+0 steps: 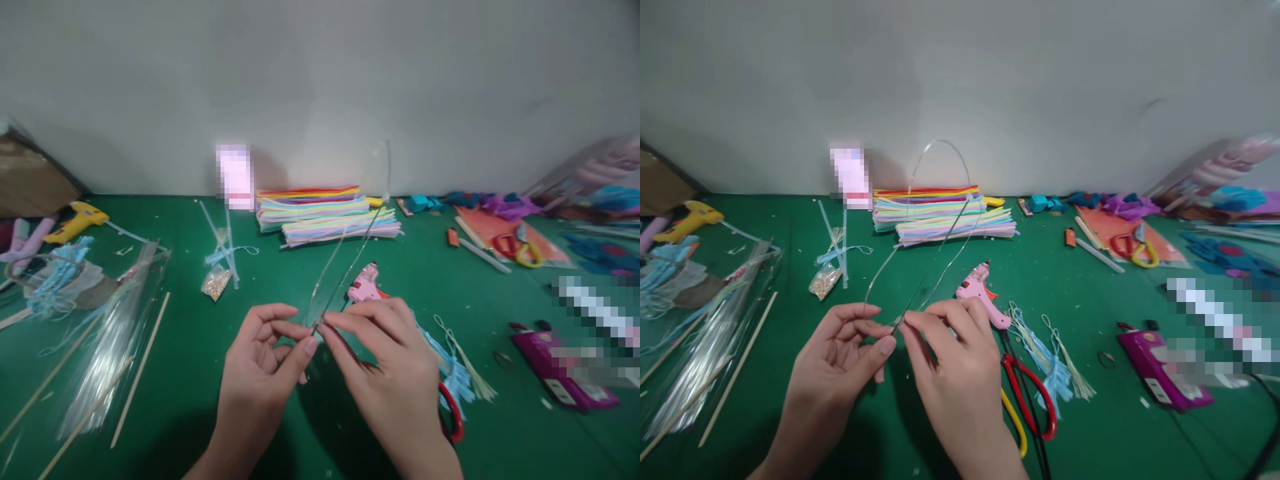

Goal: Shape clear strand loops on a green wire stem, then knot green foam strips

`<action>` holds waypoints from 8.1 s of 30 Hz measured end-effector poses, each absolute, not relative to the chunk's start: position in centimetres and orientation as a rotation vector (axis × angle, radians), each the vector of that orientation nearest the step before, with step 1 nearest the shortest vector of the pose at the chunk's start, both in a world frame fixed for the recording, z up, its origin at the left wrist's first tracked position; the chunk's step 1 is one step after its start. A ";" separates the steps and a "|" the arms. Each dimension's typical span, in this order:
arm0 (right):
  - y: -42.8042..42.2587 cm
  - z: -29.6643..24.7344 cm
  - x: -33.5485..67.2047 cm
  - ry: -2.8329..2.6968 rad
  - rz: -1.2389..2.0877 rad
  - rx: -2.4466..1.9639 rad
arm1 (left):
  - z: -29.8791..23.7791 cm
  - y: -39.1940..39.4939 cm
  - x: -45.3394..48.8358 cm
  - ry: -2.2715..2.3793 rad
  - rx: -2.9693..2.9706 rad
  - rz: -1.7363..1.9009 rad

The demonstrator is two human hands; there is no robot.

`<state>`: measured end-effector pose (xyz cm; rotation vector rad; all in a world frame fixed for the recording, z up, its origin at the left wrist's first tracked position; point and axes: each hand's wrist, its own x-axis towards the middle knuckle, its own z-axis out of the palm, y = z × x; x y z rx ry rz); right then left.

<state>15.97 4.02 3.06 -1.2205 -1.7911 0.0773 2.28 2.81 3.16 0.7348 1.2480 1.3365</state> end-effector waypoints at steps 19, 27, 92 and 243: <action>4.3 2.8 16.1 -1.788 0.141 -1.169 | 2.3 3.2 1.6 1.180 0.799 1.242; 4.4 2.8 16.1 -1.837 0.074 -1.158 | 2.4 3.3 1.7 1.173 0.789 1.226; 3.4 1.8 14.1 -0.781 1.672 -0.838 | 0.5 2.8 1.9 1.201 0.926 1.309; 4.0 -0.1 12.7 -0.510 1.528 -0.683 | 1.1 2.1 3.7 1.090 0.673 1.251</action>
